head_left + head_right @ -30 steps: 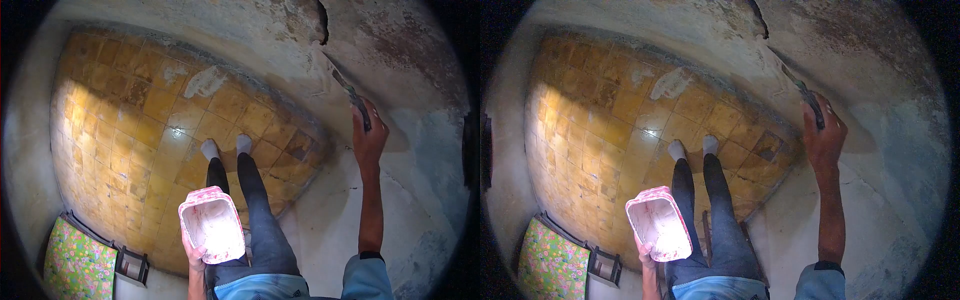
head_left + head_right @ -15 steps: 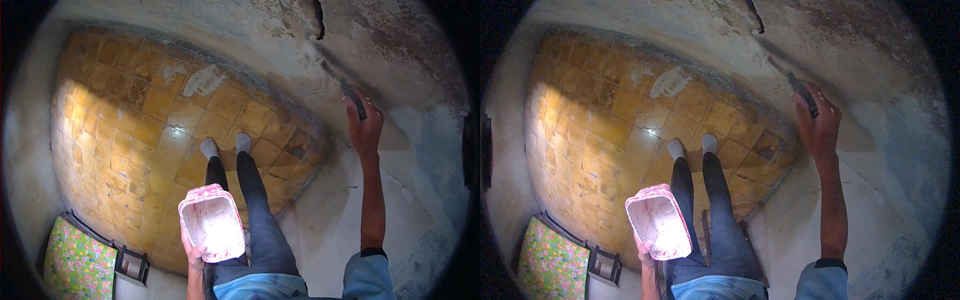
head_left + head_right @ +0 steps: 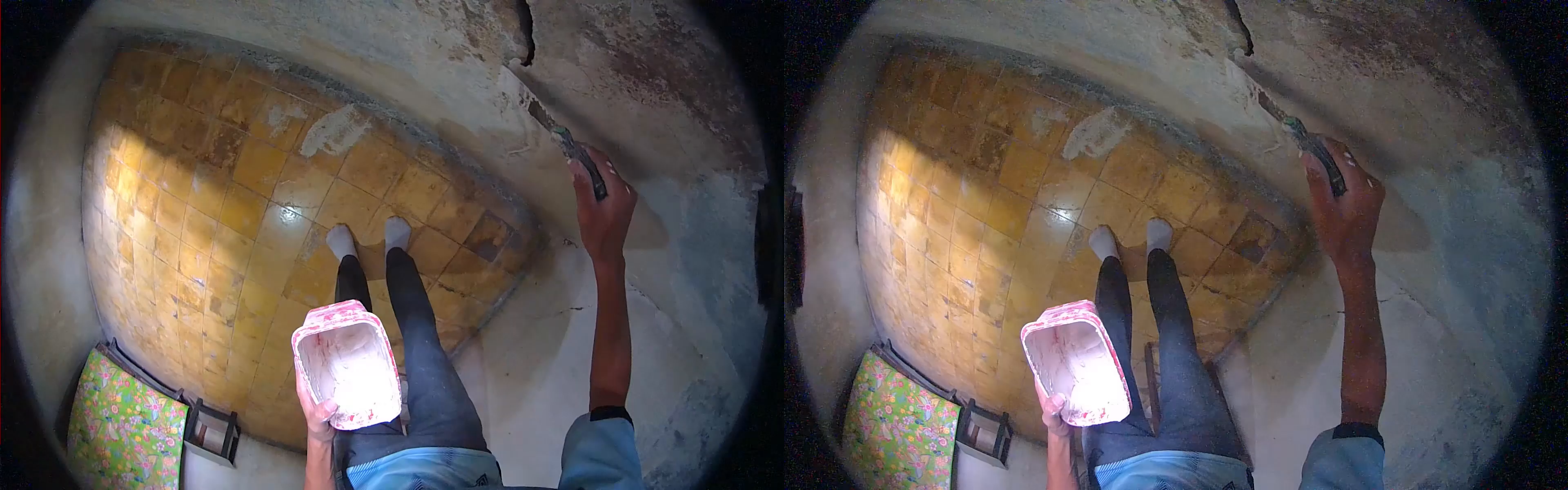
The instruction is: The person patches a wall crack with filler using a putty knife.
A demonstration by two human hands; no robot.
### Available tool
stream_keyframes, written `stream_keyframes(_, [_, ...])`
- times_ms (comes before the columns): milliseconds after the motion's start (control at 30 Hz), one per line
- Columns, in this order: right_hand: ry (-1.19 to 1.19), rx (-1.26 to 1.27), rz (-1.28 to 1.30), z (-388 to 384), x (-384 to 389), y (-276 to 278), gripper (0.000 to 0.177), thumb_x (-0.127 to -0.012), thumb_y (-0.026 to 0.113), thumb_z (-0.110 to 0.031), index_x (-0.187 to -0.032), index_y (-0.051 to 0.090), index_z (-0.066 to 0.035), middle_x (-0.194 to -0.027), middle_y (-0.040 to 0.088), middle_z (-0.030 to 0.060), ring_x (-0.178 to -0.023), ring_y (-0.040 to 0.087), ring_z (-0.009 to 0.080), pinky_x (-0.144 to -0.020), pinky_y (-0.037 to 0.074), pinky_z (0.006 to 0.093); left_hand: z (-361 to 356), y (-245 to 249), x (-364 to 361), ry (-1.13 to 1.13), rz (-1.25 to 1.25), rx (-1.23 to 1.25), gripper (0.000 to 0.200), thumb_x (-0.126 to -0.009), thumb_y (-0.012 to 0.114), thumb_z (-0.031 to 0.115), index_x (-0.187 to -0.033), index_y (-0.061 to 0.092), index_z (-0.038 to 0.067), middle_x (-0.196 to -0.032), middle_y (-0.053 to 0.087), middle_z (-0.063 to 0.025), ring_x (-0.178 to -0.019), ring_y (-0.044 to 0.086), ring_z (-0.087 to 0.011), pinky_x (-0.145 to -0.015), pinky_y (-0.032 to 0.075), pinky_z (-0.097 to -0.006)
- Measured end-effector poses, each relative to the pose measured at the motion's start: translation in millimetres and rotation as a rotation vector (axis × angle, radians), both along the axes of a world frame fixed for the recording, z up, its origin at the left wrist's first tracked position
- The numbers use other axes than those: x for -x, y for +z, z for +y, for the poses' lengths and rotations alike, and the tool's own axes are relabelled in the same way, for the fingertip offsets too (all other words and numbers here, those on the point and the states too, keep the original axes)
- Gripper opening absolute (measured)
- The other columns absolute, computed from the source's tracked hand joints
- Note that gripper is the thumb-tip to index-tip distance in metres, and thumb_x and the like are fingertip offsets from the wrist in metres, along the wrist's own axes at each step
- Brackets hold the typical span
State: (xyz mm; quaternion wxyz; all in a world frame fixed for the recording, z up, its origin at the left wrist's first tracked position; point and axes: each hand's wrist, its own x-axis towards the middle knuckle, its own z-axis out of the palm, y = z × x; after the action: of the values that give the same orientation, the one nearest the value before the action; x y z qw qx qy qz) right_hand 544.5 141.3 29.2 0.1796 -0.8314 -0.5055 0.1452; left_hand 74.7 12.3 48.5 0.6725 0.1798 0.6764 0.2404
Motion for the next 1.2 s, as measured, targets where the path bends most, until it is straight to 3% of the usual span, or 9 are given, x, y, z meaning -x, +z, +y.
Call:
stream_keyframes(367, [-0.066, 0.063, -0.186, -30, -2, 22, 0.032, -0.091, 0.062, -0.019, -0.115, 0.064, 0.003, -0.102, 0.07, 0.0179, -0.091, 0.069, 0.0269, -0.083, 0.051, 0.0356, -3, 3, 1, 0.02, -0.007, 0.009, 0.099, -0.072, 0.066, 0.038, -0.149, 0.019, -0.004, -0.142, 0.038, -0.0237, -0.128, 0.046, -0.0333, -0.106, 0.039, -0.0416])
stream_keyframes(567, [0.059, 0.118, 0.003, -21, 3, 28, 0.036, -0.091, 0.062, -0.022, -0.118, 0.062, 0.003, -0.109, 0.068, 0.0191, -0.1, 0.066, 0.0318, -0.09, 0.048, 0.0367, -3, 7, -1, 0.018, -0.015, -0.007, 0.099, -0.072, 0.066, 0.038, -0.148, 0.019, -0.004, -0.142, 0.038, -0.0237, -0.128, 0.046, -0.0332, -0.106, 0.04, -0.0415])
stream_keyframes(767, [-0.161, 0.163, -0.044, -41, -30, 0, 0.045, -0.094, 0.059, -0.031, -0.123, 0.06, 0.003, -0.115, 0.065, 0.0225, -0.113, 0.059, 0.0359, -0.101, 0.04, 0.0423, 12, 15, -12, 0.008, -0.042, -0.079, 0.098, -0.072, 0.065, 0.038, -0.148, 0.019, -0.004, -0.142, 0.038, -0.0237, -0.127, 0.046, -0.0331, -0.106, 0.04, -0.0413])
stream_keyframes(833, [-0.19, 0.131, -0.022, -68, -33, 6, 0.045, -0.095, 0.057, -0.032, -0.124, 0.06, 0.003, -0.115, 0.065, 0.0232, -0.11, 0.06, 0.0367, -0.099, 0.042, 0.0426, 21, 22, -21, 0.008, -0.069, -0.117, 0.098, -0.072, 0.065, 0.038, -0.148, 0.019, -0.004, -0.142, 0.038, -0.0237, -0.127, 0.046, -0.033, -0.106, 0.04, -0.0413])
stream_keyframes(967, [-0.204, 0.094, 0.058, -117, -3, 55, 0.041, -0.094, 0.058, -0.028, -0.122, 0.061, 0.002, -0.115, 0.065, 0.0225, -0.106, 0.063, 0.0356, -0.095, 0.046, 0.0427, 47, 42, -43, 0.023, -0.181, -0.201, 0.099, -0.068, 0.069, 0.035, -0.147, 0.025, -0.006, -0.142, 0.04, -0.0199, -0.13, 0.044, -0.0281, -0.108, 0.037, -0.038])
stream_keyframes(1133, [0.16, -0.306, 0.219, -124, 62, 163, 0.034, -0.079, 0.071, -0.015, -0.11, 0.065, -0.003, -0.101, 0.066, 0.0156, -0.091, 0.064, 0.0309, -0.081, 0.051, 0.0399, 71, 85, -61, -0.032, -0.305, -0.341, 0.09, -0.072, 0.067, 0.036, -0.144, 0.031, -0.005, -0.138, 0.044, -0.0175, -0.127, 0.046, -0.0261, -0.107, 0.037, -0.0376])
stream_keyframes(1200, [0.19, -0.364, 0.266, -122, 84, 205, 0.036, -0.073, 0.074, -0.012, -0.107, 0.067, -0.004, -0.097, 0.064, 0.0135, -0.088, 0.063, 0.0297, -0.078, 0.051, 0.0391, 83, 113, -69, -0.099, -0.334, -0.41, 0.089, -0.074, 0.066, 0.037, -0.144, 0.031, -0.005, -0.138, 0.045, -0.0172, -0.127, 0.046, -0.0246, -0.107, 0.036, -0.0367])
